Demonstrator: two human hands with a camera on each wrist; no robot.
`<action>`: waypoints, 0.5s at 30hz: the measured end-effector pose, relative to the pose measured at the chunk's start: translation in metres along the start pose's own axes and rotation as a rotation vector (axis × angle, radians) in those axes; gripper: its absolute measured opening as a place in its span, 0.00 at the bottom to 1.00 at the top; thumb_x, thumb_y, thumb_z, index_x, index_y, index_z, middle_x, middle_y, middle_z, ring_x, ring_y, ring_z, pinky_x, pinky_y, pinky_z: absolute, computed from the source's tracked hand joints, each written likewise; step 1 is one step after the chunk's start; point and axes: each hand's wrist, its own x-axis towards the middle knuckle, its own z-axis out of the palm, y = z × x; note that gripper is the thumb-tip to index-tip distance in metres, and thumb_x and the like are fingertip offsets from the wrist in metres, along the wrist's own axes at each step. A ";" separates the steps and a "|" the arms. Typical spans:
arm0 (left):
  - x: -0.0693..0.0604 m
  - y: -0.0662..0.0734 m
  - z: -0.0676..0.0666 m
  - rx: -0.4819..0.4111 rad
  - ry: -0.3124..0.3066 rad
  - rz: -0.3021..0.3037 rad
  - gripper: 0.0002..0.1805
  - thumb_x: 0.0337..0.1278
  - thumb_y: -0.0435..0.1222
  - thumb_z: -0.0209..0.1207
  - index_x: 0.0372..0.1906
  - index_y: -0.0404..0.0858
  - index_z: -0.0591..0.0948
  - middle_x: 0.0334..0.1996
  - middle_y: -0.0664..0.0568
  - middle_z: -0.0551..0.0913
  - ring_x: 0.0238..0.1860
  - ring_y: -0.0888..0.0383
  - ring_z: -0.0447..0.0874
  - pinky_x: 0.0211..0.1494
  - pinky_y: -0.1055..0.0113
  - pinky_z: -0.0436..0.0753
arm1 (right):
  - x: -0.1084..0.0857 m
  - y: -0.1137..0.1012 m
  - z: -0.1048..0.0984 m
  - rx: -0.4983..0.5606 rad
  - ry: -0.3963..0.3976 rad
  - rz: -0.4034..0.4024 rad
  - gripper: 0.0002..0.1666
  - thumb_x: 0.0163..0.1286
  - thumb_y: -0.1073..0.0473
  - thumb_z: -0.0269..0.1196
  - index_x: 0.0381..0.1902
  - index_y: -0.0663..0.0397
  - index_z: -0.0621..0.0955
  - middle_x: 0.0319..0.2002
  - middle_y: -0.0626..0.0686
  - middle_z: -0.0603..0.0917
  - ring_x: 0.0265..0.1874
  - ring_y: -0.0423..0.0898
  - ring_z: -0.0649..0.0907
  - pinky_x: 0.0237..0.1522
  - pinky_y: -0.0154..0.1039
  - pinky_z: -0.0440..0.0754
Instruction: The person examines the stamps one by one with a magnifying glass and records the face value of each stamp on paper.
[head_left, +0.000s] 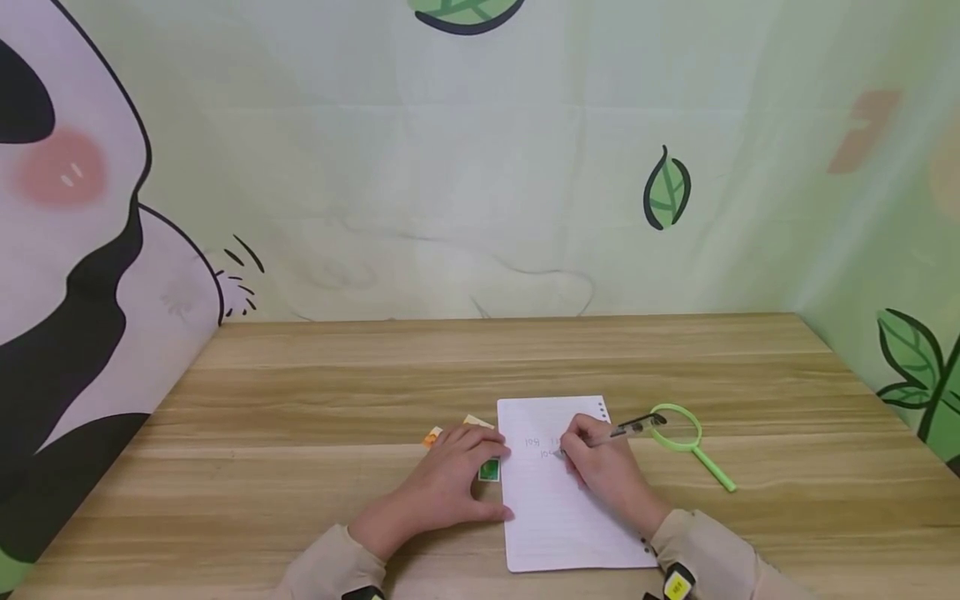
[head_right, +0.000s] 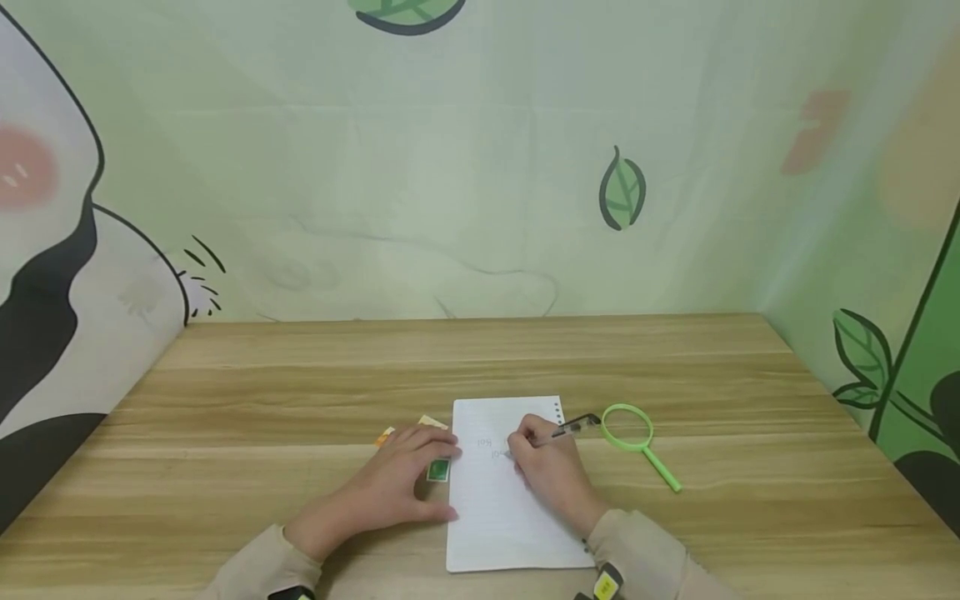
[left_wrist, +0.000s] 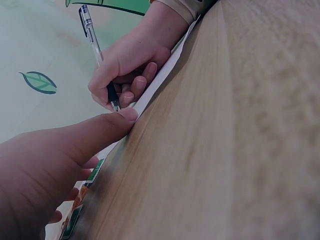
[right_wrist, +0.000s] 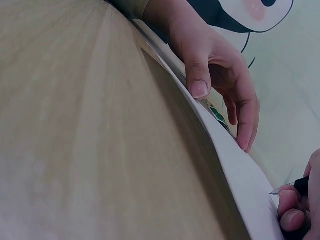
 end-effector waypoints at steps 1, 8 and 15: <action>0.000 0.000 0.000 0.000 0.000 -0.001 0.36 0.40 0.58 0.70 0.55 0.44 0.79 0.59 0.56 0.75 0.64 0.56 0.68 0.72 0.52 0.64 | 0.000 0.000 0.000 -0.002 0.003 0.000 0.12 0.63 0.67 0.53 0.20 0.57 0.74 0.12 0.48 0.73 0.10 0.39 0.71 0.15 0.29 0.67; 0.000 0.001 -0.001 -0.001 0.004 0.000 0.36 0.40 0.58 0.70 0.55 0.43 0.79 0.59 0.55 0.76 0.64 0.55 0.69 0.72 0.52 0.64 | 0.001 0.000 0.000 -0.022 0.008 0.001 0.13 0.64 0.66 0.53 0.19 0.55 0.74 0.12 0.48 0.74 0.12 0.40 0.71 0.17 0.30 0.68; 0.000 0.001 -0.001 -0.013 -0.011 -0.012 0.36 0.40 0.58 0.70 0.55 0.43 0.79 0.59 0.55 0.75 0.64 0.55 0.68 0.72 0.51 0.63 | 0.000 0.002 0.001 -0.014 -0.002 0.004 0.13 0.65 0.66 0.53 0.20 0.55 0.75 0.13 0.48 0.74 0.12 0.39 0.71 0.16 0.29 0.68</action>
